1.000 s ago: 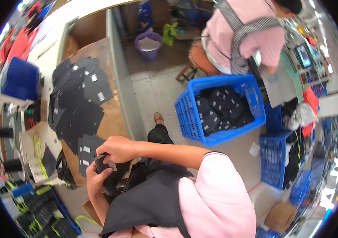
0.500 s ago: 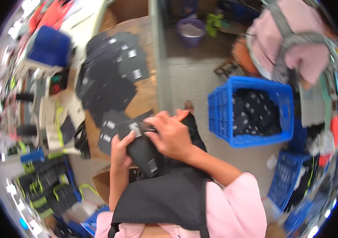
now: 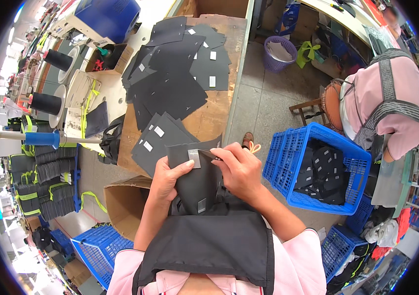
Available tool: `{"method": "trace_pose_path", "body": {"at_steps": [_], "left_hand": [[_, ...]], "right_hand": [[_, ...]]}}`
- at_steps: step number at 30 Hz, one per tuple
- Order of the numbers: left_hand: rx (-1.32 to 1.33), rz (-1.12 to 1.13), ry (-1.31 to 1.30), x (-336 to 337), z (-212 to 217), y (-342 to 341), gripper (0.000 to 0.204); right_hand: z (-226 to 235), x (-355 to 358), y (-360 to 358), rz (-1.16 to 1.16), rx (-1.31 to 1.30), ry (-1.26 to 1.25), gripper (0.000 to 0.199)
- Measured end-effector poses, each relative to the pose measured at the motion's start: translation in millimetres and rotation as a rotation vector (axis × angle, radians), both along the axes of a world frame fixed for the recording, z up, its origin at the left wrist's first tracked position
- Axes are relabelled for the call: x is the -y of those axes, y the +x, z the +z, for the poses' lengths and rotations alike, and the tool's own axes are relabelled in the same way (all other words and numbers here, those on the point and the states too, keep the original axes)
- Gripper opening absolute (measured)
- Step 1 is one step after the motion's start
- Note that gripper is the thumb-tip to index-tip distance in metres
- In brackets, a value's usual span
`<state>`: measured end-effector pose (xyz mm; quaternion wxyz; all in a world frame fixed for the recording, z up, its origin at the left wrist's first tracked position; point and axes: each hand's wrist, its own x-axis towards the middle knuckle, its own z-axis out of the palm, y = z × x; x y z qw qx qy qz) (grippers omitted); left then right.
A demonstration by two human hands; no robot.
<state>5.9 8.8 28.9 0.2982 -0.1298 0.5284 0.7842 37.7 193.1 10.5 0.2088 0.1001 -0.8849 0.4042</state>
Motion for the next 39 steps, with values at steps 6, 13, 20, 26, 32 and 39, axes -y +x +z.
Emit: {"method": "trace_pose_path", "body": {"at_steps": [6, 13, 20, 26, 32, 39], "left_hand": [[-0.034, 0.002, -0.018, -3.7, -0.9, 1.2, 0.023], [-0.155, -0.089, -0.160, 0.8, -13.6, 2.8, 0.016], [-0.192, -0.044, -0.279, 3.7, -18.0, -0.2, 0.022], [-0.073, -0.148, 0.012, 3.8, -20.1, -4.9, 0.031], [0.087, 0.084, 0.014, 6.3, -20.9, -6.1, 0.021], [-0.050, 0.022, -0.036, 1.9, -16.6, -2.3, 0.015]], "right_hand": [[9.4, 0.8, 2.9, 0.012, 0.036, 0.030, 0.032], [14.4, -8.3, -8.9, -0.050, 0.181, -0.266, 0.033], [11.9, -42.7, -41.3, 0.547, 0.723, -0.199, 0.020], [8.4, -13.4, -28.9, 0.334, 0.945, -0.652, 0.016], [11.7, 0.1, 3.0, -0.007, 0.195, -0.039, 0.029], [4.0, -1.2, -8.2, 0.075, 0.090, 0.047, 0.030]]}}
